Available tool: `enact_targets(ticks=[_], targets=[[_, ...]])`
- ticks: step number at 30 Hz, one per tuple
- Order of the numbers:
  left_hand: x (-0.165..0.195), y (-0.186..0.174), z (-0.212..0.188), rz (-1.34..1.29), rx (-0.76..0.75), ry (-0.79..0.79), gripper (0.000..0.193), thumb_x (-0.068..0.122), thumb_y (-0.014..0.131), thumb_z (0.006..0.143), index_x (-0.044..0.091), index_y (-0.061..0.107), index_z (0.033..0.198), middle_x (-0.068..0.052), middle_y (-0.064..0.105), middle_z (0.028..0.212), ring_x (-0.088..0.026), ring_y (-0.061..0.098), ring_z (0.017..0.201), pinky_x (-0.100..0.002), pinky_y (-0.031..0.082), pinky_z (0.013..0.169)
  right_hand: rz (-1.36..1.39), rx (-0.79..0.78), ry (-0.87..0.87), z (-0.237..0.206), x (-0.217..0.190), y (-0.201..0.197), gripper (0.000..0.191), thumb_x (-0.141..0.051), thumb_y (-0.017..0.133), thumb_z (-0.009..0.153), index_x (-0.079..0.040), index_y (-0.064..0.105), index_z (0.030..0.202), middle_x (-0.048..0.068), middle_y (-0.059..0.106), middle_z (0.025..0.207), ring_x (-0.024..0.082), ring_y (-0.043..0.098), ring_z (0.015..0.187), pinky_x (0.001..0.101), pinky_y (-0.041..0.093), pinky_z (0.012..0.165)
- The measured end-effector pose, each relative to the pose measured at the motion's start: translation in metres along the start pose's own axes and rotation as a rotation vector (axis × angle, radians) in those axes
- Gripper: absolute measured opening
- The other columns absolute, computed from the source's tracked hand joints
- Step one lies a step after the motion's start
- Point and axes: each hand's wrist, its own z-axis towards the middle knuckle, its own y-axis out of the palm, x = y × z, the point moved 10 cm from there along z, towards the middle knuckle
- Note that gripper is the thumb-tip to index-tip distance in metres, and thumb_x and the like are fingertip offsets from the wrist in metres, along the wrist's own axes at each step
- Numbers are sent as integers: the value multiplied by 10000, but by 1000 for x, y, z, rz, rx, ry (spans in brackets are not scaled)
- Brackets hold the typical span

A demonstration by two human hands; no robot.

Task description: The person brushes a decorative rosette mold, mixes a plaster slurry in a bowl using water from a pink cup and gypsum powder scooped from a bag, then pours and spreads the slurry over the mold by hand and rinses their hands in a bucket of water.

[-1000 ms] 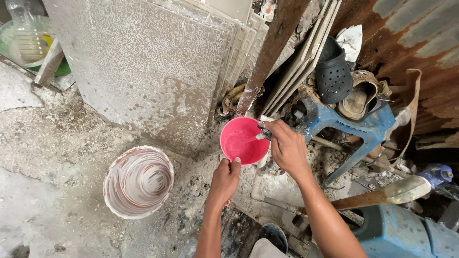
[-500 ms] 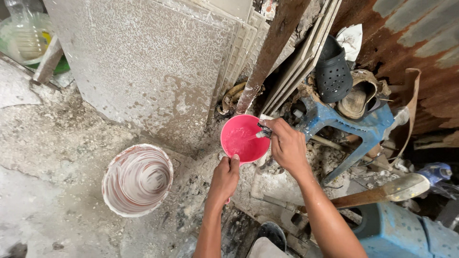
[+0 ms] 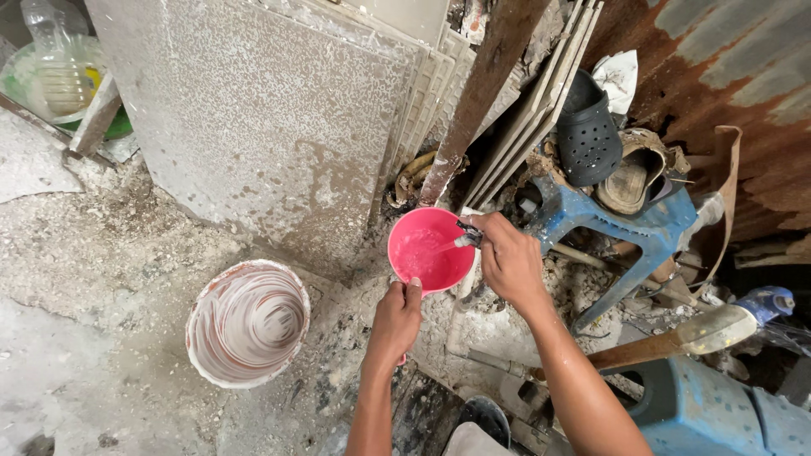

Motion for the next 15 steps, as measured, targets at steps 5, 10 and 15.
enact_targets(ticks=[5, 10, 15], targets=[[9, -8, -6, 4, 52, 56, 488, 434, 400, 1060, -10, 594, 1004, -121, 629, 672, -205, 572, 432, -420, 473, 481, 13, -6, 33, 0, 0, -2, 353, 57, 491, 880, -85, 700, 1127, 85, 709, 954, 269, 645, 613, 405, 485, 533], [11, -7, -11, -10, 30, 44, 470, 426, 398, 1055, -5, 581, 1015, -141, 621, 669, -227, 558, 423, -432, 469, 478, 56, -5, 24, -1, 1, -4, 354, 58, 489, 907, -82, 688, 1164, 95, 702, 968, 273, 659, 651, 404, 498, 575], [14, -10, -12, -10, 60, 99, 459, 414, 408, 1055, -5, 593, 1015, -141, 637, 686, -237, 591, 448, -433, 479, 514, 48, 7, 31, -2, 5, -2, 375, 49, 470, 885, -80, 699, 1153, 89, 726, 1000, 245, 649, 629, 388, 502, 565]])
